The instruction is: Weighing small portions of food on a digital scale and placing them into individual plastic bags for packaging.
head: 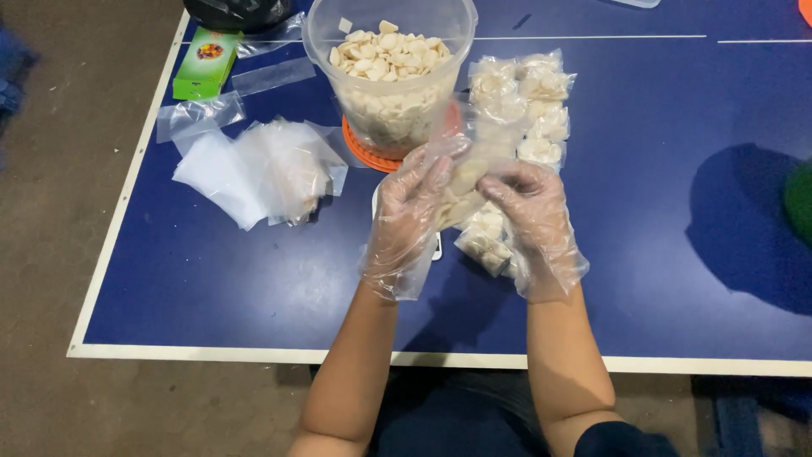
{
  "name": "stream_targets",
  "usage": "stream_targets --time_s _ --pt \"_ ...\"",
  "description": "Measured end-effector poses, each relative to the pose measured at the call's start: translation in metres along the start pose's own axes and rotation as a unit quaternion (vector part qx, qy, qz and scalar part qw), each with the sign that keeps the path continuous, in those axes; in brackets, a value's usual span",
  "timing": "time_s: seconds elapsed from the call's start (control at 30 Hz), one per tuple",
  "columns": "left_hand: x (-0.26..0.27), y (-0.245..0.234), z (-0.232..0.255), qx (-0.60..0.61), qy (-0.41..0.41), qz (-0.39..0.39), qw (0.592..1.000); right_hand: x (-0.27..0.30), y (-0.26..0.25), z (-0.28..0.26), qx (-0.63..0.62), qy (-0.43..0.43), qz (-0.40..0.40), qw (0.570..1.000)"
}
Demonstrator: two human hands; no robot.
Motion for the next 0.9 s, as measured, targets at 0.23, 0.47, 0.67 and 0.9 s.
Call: stream_targets --time_s 0.23,0.47,0.67,0.9 --pt "-0.004 -0.008 -0.023 0.049 -0.014 -0.001 0.999 -0.009 -0.011 0.018 0.063 0.051 -0.051 0.995" --pt "-0.009 -0.020 -0.053 0.113 0.064 -0.009 0.992 0.009 0.012 -0.007 -0.047 0.105 -0.094 0.989" --pt "-0.005 -0.020 -0.069 0.009 0.022 -0.050 0.998 0.007 0.003 -0.016 0.022 0.108 -0.091 0.990" --pt "0.009 -0.028 -0.065 -0.075 -0.091 -0.078 0.990 0.008 0.001 -0.014 -0.054 0.101 -0.098 0.989"
Point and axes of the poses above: each hand's wrist, its own x-axis away from the middle knuckle, its own y-axis out of the palm, z = x × y, the point moved 2 cm from there along -x, towards the middle knuckle, and after that the axes turned 3 degrees about -y, right-handed, at the moved point
